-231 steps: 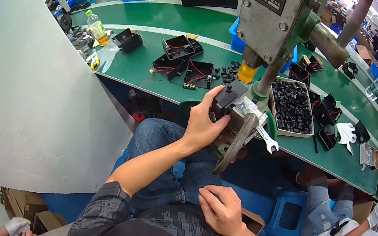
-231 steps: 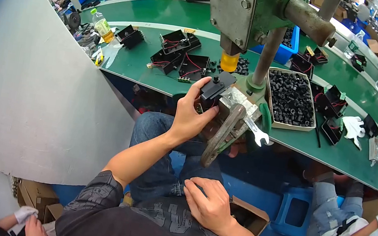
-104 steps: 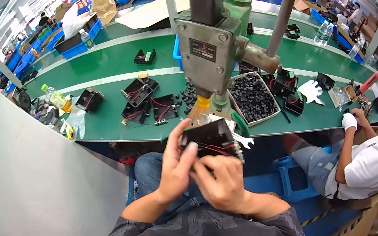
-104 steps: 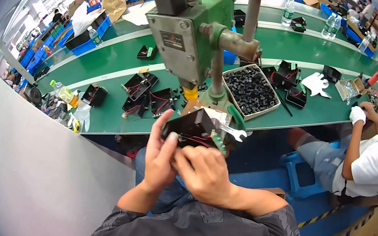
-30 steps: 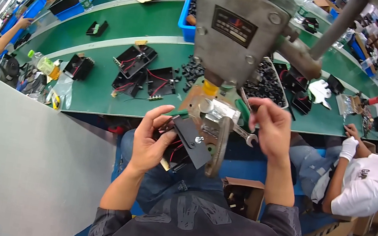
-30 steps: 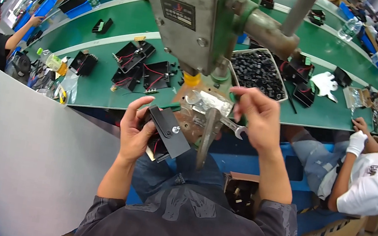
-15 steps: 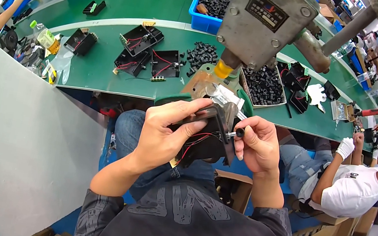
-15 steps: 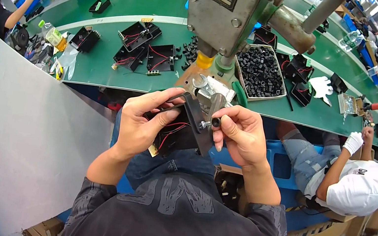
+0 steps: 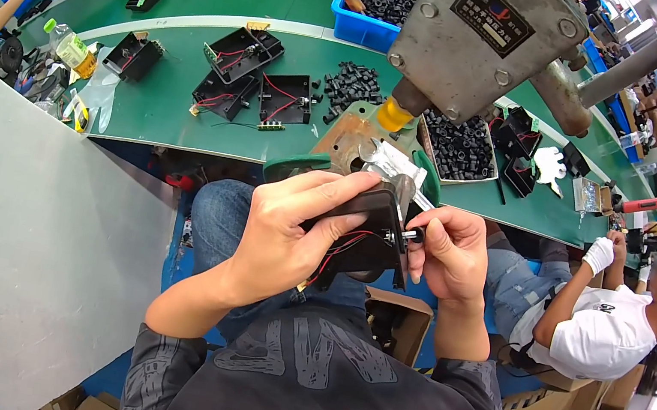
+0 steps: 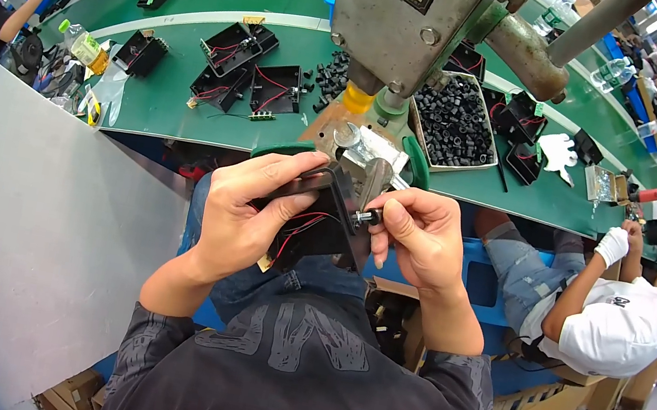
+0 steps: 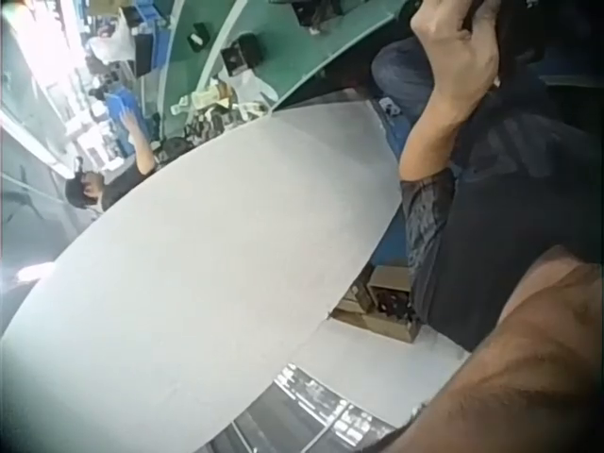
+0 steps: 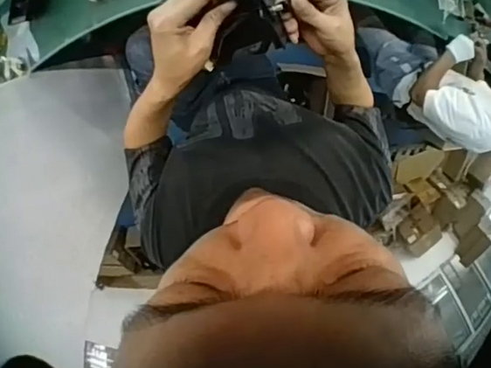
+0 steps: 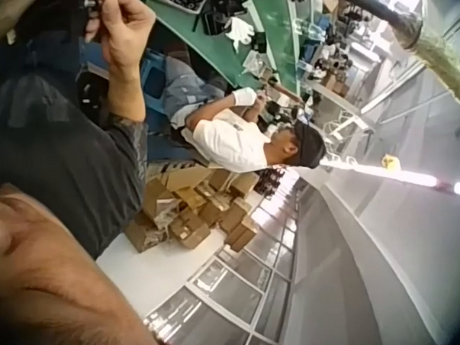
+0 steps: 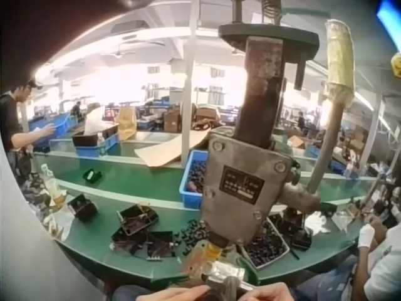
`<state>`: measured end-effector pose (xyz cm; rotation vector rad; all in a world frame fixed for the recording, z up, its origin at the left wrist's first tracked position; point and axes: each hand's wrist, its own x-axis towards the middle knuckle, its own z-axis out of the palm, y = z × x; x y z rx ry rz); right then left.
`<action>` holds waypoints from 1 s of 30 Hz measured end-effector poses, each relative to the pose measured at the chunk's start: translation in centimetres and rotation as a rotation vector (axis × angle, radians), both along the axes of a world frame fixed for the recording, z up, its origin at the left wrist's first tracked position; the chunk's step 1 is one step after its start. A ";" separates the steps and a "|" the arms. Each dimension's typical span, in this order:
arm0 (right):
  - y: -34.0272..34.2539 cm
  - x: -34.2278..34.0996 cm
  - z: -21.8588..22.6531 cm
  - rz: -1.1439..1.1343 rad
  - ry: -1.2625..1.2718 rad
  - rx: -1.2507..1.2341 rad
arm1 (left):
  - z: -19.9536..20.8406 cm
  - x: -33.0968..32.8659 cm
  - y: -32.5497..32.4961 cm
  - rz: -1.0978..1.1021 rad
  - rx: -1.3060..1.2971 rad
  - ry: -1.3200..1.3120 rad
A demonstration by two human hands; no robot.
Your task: Assemble small electronic parts into a plastic housing using a manual lever press.
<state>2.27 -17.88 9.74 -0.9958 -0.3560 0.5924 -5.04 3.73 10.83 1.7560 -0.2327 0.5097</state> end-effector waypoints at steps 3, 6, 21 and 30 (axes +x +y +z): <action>0.0 0.0 0.4 -0.043 -0.117 -0.105 | 0.1 -0.1 -0.1 0.022 0.052 -0.014; 0.0 -0.3 0.6 -0.109 -0.212 -0.215 | -0.1 -0.1 -0.3 0.064 0.119 -0.053; 1.3 -2.5 2.2 -0.329 -0.672 -0.569 | -0.2 -0.7 -2.0 0.312 0.512 -0.339; 2.8 -3.1 1.5 -0.448 -0.862 -0.561 | -0.5 -1.2 -2.7 0.491 0.569 -0.411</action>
